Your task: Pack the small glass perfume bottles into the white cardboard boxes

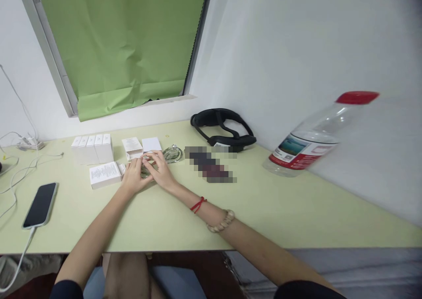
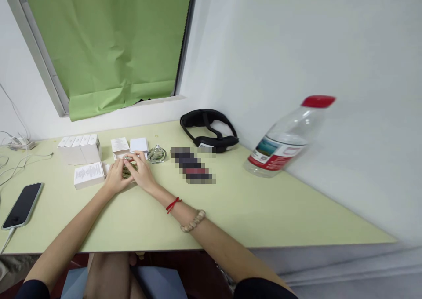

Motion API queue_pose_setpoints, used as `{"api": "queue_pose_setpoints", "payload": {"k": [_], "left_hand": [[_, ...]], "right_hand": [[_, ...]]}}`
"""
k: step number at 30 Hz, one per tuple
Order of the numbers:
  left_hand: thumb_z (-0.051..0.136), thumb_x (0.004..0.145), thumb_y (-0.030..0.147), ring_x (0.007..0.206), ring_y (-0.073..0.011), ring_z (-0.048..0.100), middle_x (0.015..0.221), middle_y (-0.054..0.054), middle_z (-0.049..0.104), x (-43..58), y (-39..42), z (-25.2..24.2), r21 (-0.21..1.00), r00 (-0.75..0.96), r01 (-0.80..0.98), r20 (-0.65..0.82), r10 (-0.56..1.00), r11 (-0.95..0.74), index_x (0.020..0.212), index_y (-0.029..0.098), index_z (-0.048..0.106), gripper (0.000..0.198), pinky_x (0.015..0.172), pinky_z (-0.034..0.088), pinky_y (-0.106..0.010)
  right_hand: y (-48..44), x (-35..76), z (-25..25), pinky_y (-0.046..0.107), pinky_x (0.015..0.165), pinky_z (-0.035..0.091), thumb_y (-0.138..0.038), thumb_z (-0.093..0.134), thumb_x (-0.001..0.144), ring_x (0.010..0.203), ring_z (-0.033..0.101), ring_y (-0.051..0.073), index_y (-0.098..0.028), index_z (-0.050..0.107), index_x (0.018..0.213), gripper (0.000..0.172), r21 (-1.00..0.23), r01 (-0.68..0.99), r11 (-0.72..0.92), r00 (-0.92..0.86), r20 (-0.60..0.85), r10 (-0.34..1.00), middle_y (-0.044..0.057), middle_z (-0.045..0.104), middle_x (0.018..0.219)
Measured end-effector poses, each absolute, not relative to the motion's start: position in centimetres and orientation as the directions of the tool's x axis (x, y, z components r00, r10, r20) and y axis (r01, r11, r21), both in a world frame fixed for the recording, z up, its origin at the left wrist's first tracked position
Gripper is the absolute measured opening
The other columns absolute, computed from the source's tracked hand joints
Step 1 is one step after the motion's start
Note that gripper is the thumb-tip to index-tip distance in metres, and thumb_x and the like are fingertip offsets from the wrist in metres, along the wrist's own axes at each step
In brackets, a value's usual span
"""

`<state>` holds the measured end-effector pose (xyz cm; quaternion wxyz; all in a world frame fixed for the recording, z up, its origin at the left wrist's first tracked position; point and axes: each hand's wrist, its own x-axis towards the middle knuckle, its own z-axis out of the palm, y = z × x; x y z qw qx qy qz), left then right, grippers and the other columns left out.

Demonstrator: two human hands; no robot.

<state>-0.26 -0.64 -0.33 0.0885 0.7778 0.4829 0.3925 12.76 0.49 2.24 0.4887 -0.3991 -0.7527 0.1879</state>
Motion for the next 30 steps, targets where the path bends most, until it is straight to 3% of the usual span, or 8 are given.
{"api": "queue_pose_setpoints", "payload": {"k": [4, 8, 12, 15, 18, 21, 26, 30], "left_hand": [[0.055, 0.084, 0.042, 0.104, -0.0267, 0.054, 0.109, -0.01, 0.056, -0.2, -0.8, -0.2, 0.512, 0.216, 0.693, 0.524, 0.824, -0.508, 0.116, 0.017, 0.041, 0.042, 0.089, 0.042, -0.041], [0.054, 0.085, 0.043, 0.104, -0.027, 0.053, 0.11, -0.011, 0.056, -0.3, -0.8, -0.2, 0.495, 0.207, 0.716, 0.524, 0.826, -0.493, 0.117, 0.017, 0.04, 0.044, 0.091, 0.041, -0.041], [0.053, 0.085, 0.044, 0.103, -0.0269, 0.053, 0.108, -0.011, 0.056, -0.3, -0.8, -0.3, 0.488, 0.204, 0.728, 0.516, 0.832, -0.481, 0.114, 0.017, 0.041, 0.041, 0.091, 0.041, -0.042], [0.052, 0.085, 0.044, 0.103, -0.0263, 0.053, 0.108, -0.011, 0.056, -0.3, -0.8, -0.3, 0.488, 0.203, 0.725, 0.523, 0.828, -0.486, 0.114, 0.017, 0.041, 0.041, 0.091, 0.041, -0.042], [0.052, 0.085, 0.044, 0.103, -0.026, 0.053, 0.109, -0.01, 0.056, -0.3, -0.8, -0.4, 0.49, 0.203, 0.719, 0.531, 0.823, -0.494, 0.116, 0.018, 0.041, 0.042, 0.091, 0.041, -0.041], [0.053, 0.085, 0.044, 0.104, -0.0258, 0.054, 0.109, -0.011, 0.057, -0.4, -0.8, -0.4, 0.496, 0.198, 0.715, 0.531, 0.824, -0.492, 0.115, 0.018, 0.041, 0.042, 0.092, 0.041, -0.041], [0.052, 0.085, 0.045, 0.102, -0.0261, 0.055, 0.108, -0.011, 0.057, -0.4, -0.8, -0.2, 0.494, 0.202, 0.719, 0.525, 0.827, -0.489, 0.114, 0.018, 0.042, 0.041, 0.091, 0.041, -0.042], [0.052, 0.085, 0.044, 0.103, -0.0258, 0.054, 0.109, -0.01, 0.057, -0.4, -0.9, -0.2, 0.495, 0.2, 0.72, 0.523, 0.829, -0.486, 0.116, 0.018, 0.041, 0.042, 0.092, 0.041, -0.042]], "right_hand": [[0.7, 12.8, 3.0, 0.034, 0.08, 0.052, -0.052, 0.045, 0.09, 0.097, 0.056, 0.019, -0.02, 0.062, 0.101, 0.037, -0.644, 0.423, 0.638, -0.11, 0.662, 0.742, 0.009, 0.051, 0.104], [1.8, 14.8, 4.9, 0.033, 0.079, 0.05, -0.053, 0.041, 0.092, 0.098, 0.054, 0.02, -0.019, 0.062, 0.1, 0.041, -0.554, 0.538, 0.636, 0.041, 0.77, 0.636, 0.011, 0.052, 0.102], [3.6, 18.9, 6.2, 0.037, 0.087, 0.045, -0.05, 0.036, 0.094, 0.073, 0.051, 0.015, -0.016, 0.062, 0.106, 0.044, -0.433, 0.743, 0.509, 0.078, 0.813, 0.577, 0.011, 0.048, 0.103], [5.0, 21.9, 6.1, 0.039, 0.09, 0.042, -0.046, 0.039, 0.092, 0.07, 0.048, 0.015, -0.016, 0.065, 0.109, 0.043, -0.423, 0.829, 0.366, 0.119, 0.773, 0.623, 0.011, 0.046, 0.102], [5.8, 23.9, 5.6, 0.04, 0.091, 0.039, -0.043, 0.044, 0.091, 0.092, 0.05, 0.023, -0.017, 0.066, 0.11, 0.039, -0.402, 0.884, 0.238, 0.134, 0.706, 0.695, 0.013, 0.045, 0.106], [6.0, 24.9, 5.3, 0.043, 0.09, 0.035, -0.039, 0.049, 0.089, 0.103, 0.045, 0.027, -0.021, 0.069, 0.106, 0.033, -0.278, 0.946, 0.167, 0.062, 0.661, 0.748, 0.014, 0.043, 0.115], [5.6, 24.9, 4.9, 0.043, 0.087, 0.032, -0.032, 0.054, 0.087, 0.102, 0.041, 0.03, -0.023, 0.073, 0.099, 0.024, -0.053, 0.995, 0.09, -0.044, 0.566, 0.823, 0.014, 0.044, 0.122], [5.3, 24.6, 4.6, 0.042, 0.086, 0.03, -0.026, 0.053, 0.088, 0.104, 0.039, 0.029, -0.023, 0.073, 0.099, 0.023, 0.035, 0.995, 0.09, -0.095, 0.509, 0.855, 0.014, 0.046, 0.121]]}}
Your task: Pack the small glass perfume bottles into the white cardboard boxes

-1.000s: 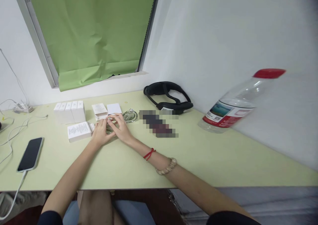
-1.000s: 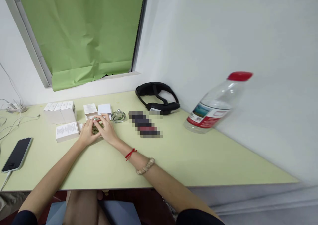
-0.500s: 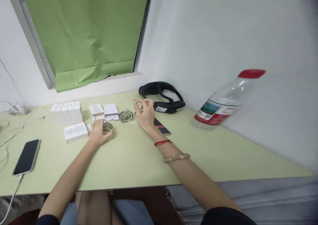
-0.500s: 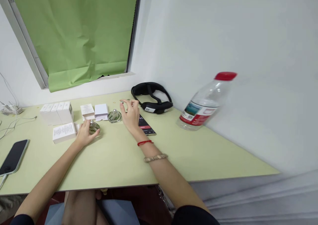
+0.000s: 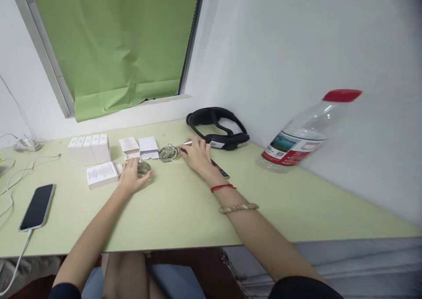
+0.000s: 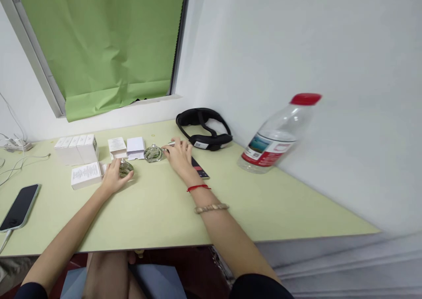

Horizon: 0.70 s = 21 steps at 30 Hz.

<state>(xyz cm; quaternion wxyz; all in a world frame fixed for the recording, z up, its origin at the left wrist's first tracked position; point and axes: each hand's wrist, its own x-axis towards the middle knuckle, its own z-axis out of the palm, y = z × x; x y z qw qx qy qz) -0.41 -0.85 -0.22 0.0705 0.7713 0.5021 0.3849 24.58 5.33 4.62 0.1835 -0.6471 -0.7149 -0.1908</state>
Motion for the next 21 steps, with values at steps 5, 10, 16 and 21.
{"api": "queue_pose_setpoints", "payload": {"k": [5, 10, 16, 21], "left_hand": [[0.052, 0.086, 0.045, 0.103, -0.026, 0.054, 0.109, -0.011, 0.057, -0.4, -0.8, -0.2, 0.493, 0.202, 0.724, 0.516, 0.832, -0.482, 0.115, 0.018, 0.041, 0.042, 0.092, 0.041, -0.042], [0.051, 0.086, 0.045, 0.103, -0.0261, 0.054, 0.109, -0.011, 0.056, -0.4, -0.8, -0.1, 0.491, 0.207, 0.721, 0.52, 0.829, -0.489, 0.115, 0.017, 0.041, 0.041, 0.091, 0.042, -0.042], [0.052, 0.085, 0.044, 0.102, -0.0259, 0.054, 0.109, -0.011, 0.056, -0.4, -0.9, -0.1, 0.493, 0.201, 0.73, 0.508, 0.838, -0.474, 0.115, 0.017, 0.041, 0.042, 0.091, 0.041, -0.042], [0.052, 0.086, 0.045, 0.101, -0.0254, 0.054, 0.108, -0.01, 0.056, -0.3, -0.8, -0.2, 0.496, 0.2, 0.721, 0.519, 0.831, -0.484, 0.116, 0.018, 0.041, 0.042, 0.091, 0.042, -0.042]], "right_hand": [[5.3, 24.2, 4.1, 0.041, 0.085, 0.031, -0.025, 0.05, 0.089, 0.099, 0.04, 0.028, -0.023, 0.072, 0.101, 0.025, 0.023, 0.998, 0.065, -0.068, 0.495, 0.866, 0.014, 0.05, 0.11], [5.7, 24.2, 3.1, 0.042, 0.081, 0.032, -0.02, 0.049, 0.086, 0.095, 0.042, 0.029, -0.017, 0.07, 0.088, 0.022, 0.069, 0.993, 0.093, -0.114, 0.435, 0.893, 0.015, 0.053, 0.104], [6.0, 24.1, 3.1, 0.043, 0.083, 0.031, -0.014, 0.049, 0.082, 0.099, 0.044, 0.028, -0.015, 0.069, 0.089, 0.021, 0.035, 0.992, 0.123, -0.126, 0.436, 0.891, 0.013, 0.057, 0.103], [6.1, 24.1, 3.1, 0.042, 0.085, 0.03, -0.013, 0.045, 0.086, 0.1, 0.046, 0.027, -0.019, 0.069, 0.102, 0.03, -0.046, 0.991, 0.124, -0.088, 0.464, 0.882, 0.012, 0.059, 0.106]]}}
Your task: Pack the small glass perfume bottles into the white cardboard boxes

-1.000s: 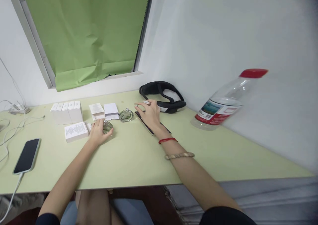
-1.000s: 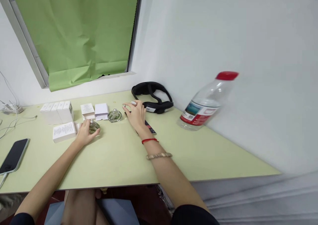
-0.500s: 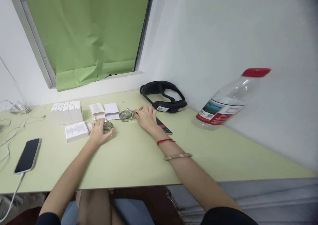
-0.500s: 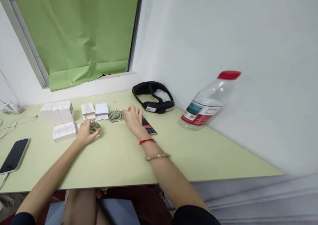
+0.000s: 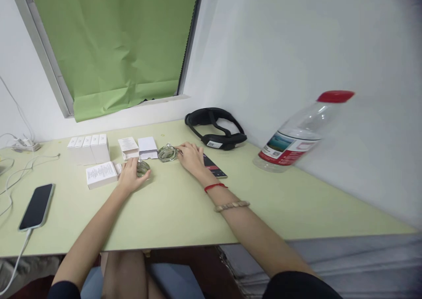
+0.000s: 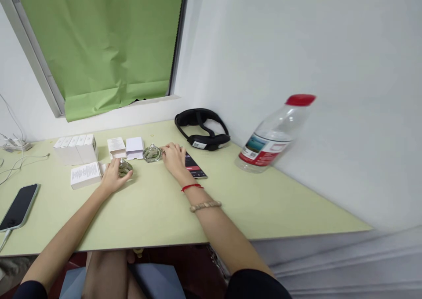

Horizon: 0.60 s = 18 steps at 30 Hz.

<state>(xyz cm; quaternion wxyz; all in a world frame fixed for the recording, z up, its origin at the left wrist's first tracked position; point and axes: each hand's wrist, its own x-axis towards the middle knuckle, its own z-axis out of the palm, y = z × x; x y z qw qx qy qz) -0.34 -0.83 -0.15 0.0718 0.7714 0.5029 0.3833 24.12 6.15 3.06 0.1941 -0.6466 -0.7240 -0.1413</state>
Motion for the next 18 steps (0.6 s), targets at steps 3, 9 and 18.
{"api": "queue_pose_setpoints", "payload": {"k": [3, 9, 18], "left_hand": [[0.052, 0.085, 0.045, 0.102, -0.0251, 0.054, 0.108, -0.011, 0.056, -0.35, -0.82, -0.13, 0.499, 0.198, 0.719, 0.52, 0.831, -0.484, 0.113, 0.018, 0.042, 0.04, 0.092, 0.041, -0.042], [0.052, 0.086, 0.045, 0.102, -0.0256, 0.053, 0.107, -0.011, 0.056, -0.35, -0.9, -0.07, 0.491, 0.202, 0.728, 0.514, 0.834, -0.479, 0.114, 0.018, 0.041, 0.041, 0.092, 0.041, -0.042], [0.052, 0.086, 0.045, 0.102, -0.026, 0.053, 0.108, -0.01, 0.056, -0.37, -0.75, -0.27, 0.493, 0.199, 0.724, 0.521, 0.83, -0.482, 0.115, 0.018, 0.042, 0.042, 0.091, 0.041, -0.042]], "right_hand": [[6.26, 24.22, 2.79, 0.042, 0.084, 0.029, -0.015, 0.043, 0.087, 0.101, 0.044, 0.028, -0.019, 0.069, 0.105, 0.032, -0.041, 0.992, 0.117, -0.083, 0.478, 0.874, 0.013, 0.059, 0.11], [6.16, 24.33, 2.33, 0.043, 0.085, 0.028, -0.016, 0.045, 0.085, 0.106, 0.042, 0.03, -0.015, 0.07, 0.092, 0.026, 0.045, 0.993, 0.109, -0.118, 0.427, 0.896, 0.016, 0.055, 0.12], [6.33, 24.41, 2.82, 0.042, 0.085, 0.025, -0.024, 0.06, 0.075, 0.097, 0.046, 0.028, -0.016, 0.067, 0.105, 0.032, -0.04, 0.998, 0.048, -0.023, 0.476, 0.879, 0.013, 0.063, 0.101]]}}
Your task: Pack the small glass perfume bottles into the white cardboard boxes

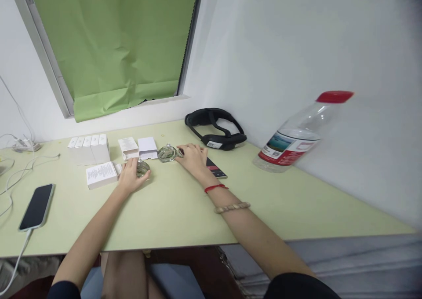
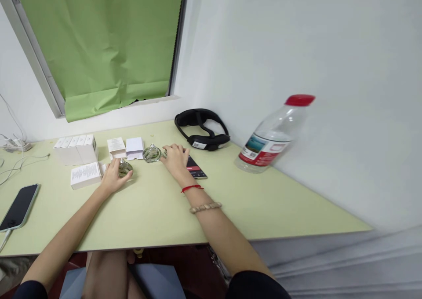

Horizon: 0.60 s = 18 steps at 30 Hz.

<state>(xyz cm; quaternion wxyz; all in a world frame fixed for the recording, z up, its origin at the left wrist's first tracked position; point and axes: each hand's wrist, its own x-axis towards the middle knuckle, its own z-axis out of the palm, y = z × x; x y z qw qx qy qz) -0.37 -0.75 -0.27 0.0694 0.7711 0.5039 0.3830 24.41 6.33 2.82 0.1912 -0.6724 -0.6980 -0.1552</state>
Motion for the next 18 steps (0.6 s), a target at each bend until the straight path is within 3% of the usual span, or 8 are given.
{"api": "queue_pose_setpoints", "payload": {"k": [5, 11, 18], "left_hand": [[0.051, 0.086, 0.046, 0.102, -0.0262, 0.053, 0.108, -0.011, 0.056, -0.4, -0.8, -0.2, 0.495, 0.203, 0.728, 0.507, 0.838, -0.475, 0.115, 0.017, 0.041, 0.042, 0.092, 0.041, -0.042], [0.052, 0.086, 0.045, 0.103, -0.0261, 0.054, 0.11, -0.011, 0.056, -0.4, -0.8, -0.2, 0.499, 0.207, 0.718, 0.512, 0.833, -0.486, 0.116, 0.018, 0.041, 0.042, 0.092, 0.041, -0.043], [0.053, 0.085, 0.043, 0.103, -0.0262, 0.054, 0.109, -0.01, 0.056, -0.4, -0.7, -0.2, 0.497, 0.2, 0.723, 0.516, 0.833, -0.481, 0.115, 0.018, 0.041, 0.041, 0.091, 0.041, -0.042]], "right_hand": [[5.9, 23.7, 3.5, 0.041, 0.086, 0.026, -0.017, 0.056, 0.076, 0.092, 0.052, 0.026, -0.017, 0.068, 0.101, 0.028, -0.117, 0.993, 0.031, 0.022, 0.423, 0.906, 0.009, 0.066, 0.087], [5.1, 23.0, 4.6, 0.034, 0.072, 0.036, -0.023, 0.047, 0.086, 0.083, 0.057, 0.023, -0.017, 0.061, 0.115, 0.033, -0.306, 0.95, 0.062, 0.124, 0.553, 0.824, 0.013, 0.057, 0.112], [5.8, 23.7, 4.1, 0.032, 0.07, 0.041, -0.021, 0.054, 0.078, 0.082, 0.058, 0.022, -0.018, 0.061, 0.105, 0.028, -0.407, 0.899, 0.161, 0.116, 0.577, 0.808, 0.008, 0.062, 0.1]]}}
